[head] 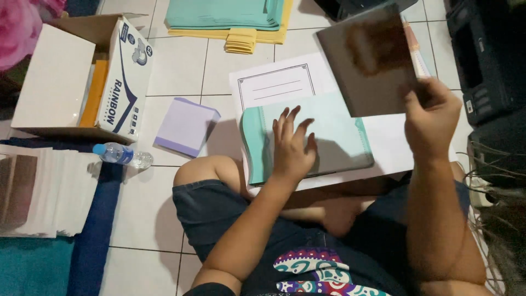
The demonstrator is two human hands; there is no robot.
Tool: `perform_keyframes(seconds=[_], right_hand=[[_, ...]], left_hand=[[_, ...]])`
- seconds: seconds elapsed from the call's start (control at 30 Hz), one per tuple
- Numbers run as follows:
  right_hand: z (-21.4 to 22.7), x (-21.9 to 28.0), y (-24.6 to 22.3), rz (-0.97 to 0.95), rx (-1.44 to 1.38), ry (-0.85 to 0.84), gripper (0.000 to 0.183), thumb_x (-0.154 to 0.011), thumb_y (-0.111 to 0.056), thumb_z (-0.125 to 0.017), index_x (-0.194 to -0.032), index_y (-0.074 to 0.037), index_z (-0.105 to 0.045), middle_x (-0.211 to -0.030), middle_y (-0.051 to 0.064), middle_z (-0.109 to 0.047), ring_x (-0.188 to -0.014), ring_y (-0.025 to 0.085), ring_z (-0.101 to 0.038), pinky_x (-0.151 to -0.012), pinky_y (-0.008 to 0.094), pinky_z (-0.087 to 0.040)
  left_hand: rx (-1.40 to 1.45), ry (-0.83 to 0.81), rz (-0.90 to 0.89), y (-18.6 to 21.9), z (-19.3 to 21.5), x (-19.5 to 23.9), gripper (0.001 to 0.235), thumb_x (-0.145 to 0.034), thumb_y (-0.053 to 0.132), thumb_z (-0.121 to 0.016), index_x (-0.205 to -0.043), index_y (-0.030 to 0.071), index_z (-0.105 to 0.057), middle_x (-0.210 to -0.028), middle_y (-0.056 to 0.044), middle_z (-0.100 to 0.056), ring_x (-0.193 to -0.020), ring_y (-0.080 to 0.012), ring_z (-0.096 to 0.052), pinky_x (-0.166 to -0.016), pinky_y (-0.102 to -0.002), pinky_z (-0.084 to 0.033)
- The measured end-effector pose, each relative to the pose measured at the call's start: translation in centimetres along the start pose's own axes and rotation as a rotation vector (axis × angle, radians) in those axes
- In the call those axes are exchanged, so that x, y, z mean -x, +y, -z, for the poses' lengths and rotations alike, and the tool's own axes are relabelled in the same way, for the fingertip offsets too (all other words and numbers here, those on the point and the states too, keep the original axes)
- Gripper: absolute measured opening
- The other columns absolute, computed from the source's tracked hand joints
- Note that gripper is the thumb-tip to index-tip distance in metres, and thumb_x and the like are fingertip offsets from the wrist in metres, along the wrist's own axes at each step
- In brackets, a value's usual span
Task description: Folding paper invitations and inserting them into decorative cardstock sleeves.
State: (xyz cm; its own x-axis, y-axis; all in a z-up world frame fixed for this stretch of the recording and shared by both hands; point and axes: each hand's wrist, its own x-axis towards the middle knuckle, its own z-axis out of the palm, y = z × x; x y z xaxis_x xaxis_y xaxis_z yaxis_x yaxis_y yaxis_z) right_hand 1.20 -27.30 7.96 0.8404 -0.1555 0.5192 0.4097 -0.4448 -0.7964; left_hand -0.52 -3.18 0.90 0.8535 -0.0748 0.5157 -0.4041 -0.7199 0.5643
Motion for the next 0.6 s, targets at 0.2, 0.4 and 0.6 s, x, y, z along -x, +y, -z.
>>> perform_keyframes(seconds=[0.2,0.4,0.6], right_hand=[[2.6,-7.8,11.4,0.154,0.159,0.048,0.016,-0.106,0.016,-0.068,-0.122,0.020,-0.067,-0.110,0.028,-0.072,-0.092,0.028,-0.068,-0.083,0.035,-0.058],[1.5,-7.9,15.3,0.089,0.699,0.117,0.024,-0.090,-0.002,-0.080,-0.109,0.013,-0.077,-0.094,0.020,-0.078,-0.074,0.026,-0.073,-0.068,0.034,-0.061],[0.5,-7.6,14.8,-0.072,0.836,0.076,0.033,-0.086,-0.007,-0.089,-0.115,0.007,-0.079,-0.103,0.021,-0.073,-0.087,0.031,-0.068,-0.076,0.042,-0.058]], left_hand=[[-0.142,-0.243,-0.085,0.1,-0.8,0.9,0.039,-0.089,0.010,-0.061,-0.126,0.000,-0.061,-0.145,-0.027,-0.049,-0.145,-0.0419,-0.037,-0.118,-0.064,-0.025],[-0.153,-0.265,-0.083,0.0,-0.5,0.8,0.041,-0.091,0.013,-0.060,-0.129,-0.003,-0.061,-0.147,-0.024,-0.052,-0.146,-0.0369,-0.038,-0.119,-0.062,-0.025],[-0.231,-0.235,-0.143,-0.6,-0.3,1.0,0.047,-0.095,0.020,-0.059,-0.136,-0.002,-0.058,-0.148,-0.015,-0.056,-0.143,-0.0292,-0.045,-0.118,-0.054,-0.031]])
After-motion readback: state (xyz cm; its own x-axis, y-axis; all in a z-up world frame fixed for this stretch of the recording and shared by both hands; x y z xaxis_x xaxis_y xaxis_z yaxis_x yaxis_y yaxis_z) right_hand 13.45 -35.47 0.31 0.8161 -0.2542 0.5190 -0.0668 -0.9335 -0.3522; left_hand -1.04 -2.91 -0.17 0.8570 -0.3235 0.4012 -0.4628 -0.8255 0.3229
